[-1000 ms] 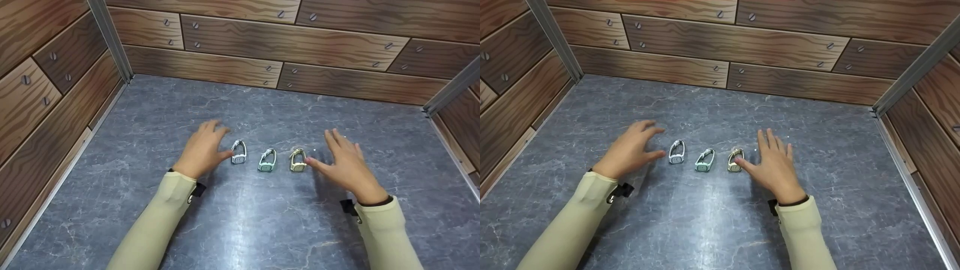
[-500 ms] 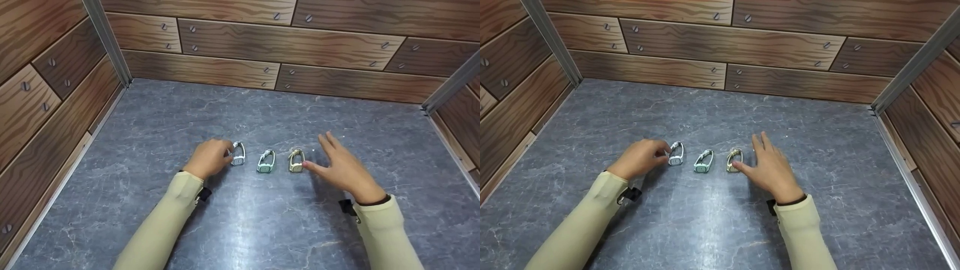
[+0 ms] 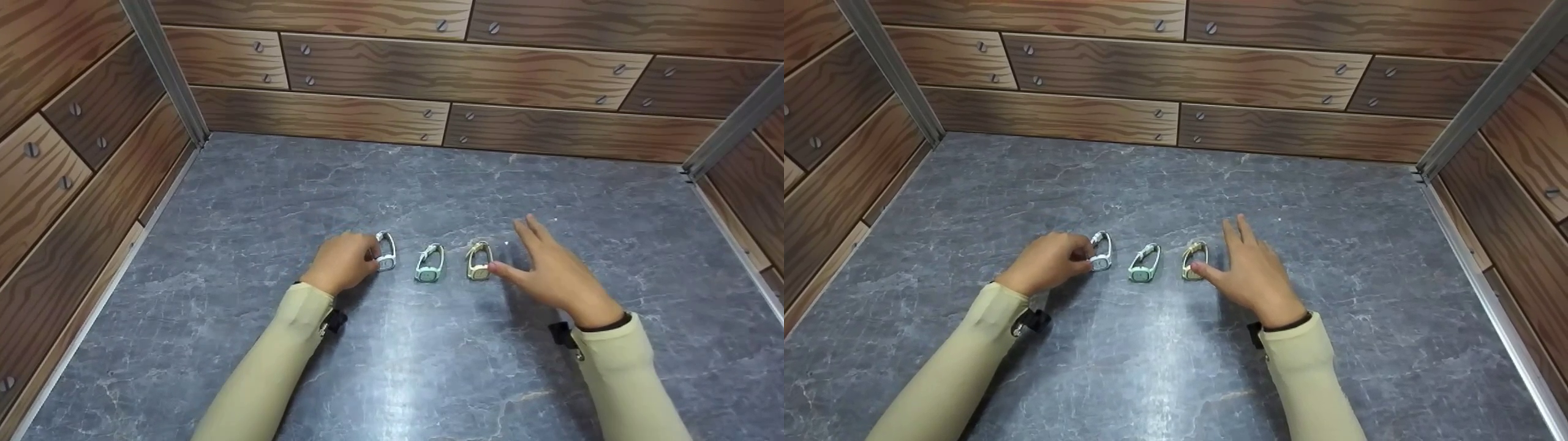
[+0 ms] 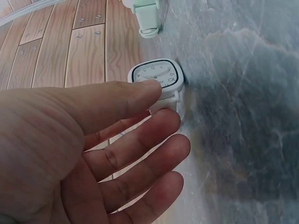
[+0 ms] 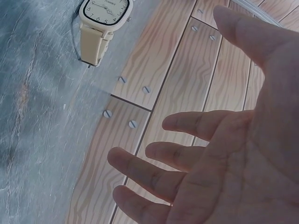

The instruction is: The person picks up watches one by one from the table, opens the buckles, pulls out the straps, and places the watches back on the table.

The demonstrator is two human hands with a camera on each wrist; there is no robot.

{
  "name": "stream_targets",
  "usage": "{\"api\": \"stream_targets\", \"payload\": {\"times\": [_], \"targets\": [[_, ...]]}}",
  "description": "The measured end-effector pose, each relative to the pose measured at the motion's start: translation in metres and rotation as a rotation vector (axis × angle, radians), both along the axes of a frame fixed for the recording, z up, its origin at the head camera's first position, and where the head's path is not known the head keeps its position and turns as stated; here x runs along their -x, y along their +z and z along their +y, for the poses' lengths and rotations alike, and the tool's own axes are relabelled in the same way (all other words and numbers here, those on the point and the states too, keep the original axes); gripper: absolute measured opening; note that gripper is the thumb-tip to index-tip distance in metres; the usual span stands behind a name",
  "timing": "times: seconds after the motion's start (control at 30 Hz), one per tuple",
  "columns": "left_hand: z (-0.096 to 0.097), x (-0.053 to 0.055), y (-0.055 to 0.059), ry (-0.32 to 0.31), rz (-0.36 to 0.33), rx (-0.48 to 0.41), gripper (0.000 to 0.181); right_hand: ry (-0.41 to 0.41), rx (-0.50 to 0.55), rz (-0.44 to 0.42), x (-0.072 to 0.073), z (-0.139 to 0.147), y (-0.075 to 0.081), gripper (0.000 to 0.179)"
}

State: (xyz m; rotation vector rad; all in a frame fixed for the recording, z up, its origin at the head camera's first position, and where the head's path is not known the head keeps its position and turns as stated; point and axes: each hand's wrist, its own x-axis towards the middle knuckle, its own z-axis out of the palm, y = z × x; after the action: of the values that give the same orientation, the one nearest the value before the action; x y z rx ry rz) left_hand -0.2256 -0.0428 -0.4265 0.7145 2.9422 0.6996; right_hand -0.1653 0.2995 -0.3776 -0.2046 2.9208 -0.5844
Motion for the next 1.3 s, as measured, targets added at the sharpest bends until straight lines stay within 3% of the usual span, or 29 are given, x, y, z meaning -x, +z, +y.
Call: {"api": "stream_targets", "payload": {"times": [0.2, 0.3, 0.43, 0.7, 0.93, 1.13, 1.3], "targets": [[-0.001, -0.001, -0.003, 0.001, 0.056, -0.024, 0.005, 0.001, 0.001, 0.004, -0.001, 0.0, 0.001, 0.109], [0.0, -0.003, 0.002, 0.011, 0.1, -0.042, 0.004, 0.0, 0.003, 0.002, -0.002, 0.001, 0.001, 0.111], [0.002, -0.011, 0.017, 0.015, 0.168, -0.093, 0.005, 0.004, 0.003, 0.01, -0.002, -0.001, 0.002, 0.112], [0.009, -0.031, 0.048, -0.054, 0.327, -0.132, 0.003, 0.01, 0.005, 0.048, -0.006, -0.002, 0.006, 0.102], [0.011, -0.052, 0.069, -0.083, 0.474, -0.169, 0.003, 0.061, 0.007, 0.191, -0.01, -0.012, 0.011, 0.08], [0.013, -0.064, 0.078, -0.111, 0.59, -0.209, 0.006, 0.146, 0.149, 0.305, -0.014, -0.032, 0.021, 0.05], [0.021, -0.072, 0.087, -0.171, 0.657, -0.226, 0.005, 0.241, 0.411, 0.313, -0.019, -0.052, 0.034, 0.03]]}}
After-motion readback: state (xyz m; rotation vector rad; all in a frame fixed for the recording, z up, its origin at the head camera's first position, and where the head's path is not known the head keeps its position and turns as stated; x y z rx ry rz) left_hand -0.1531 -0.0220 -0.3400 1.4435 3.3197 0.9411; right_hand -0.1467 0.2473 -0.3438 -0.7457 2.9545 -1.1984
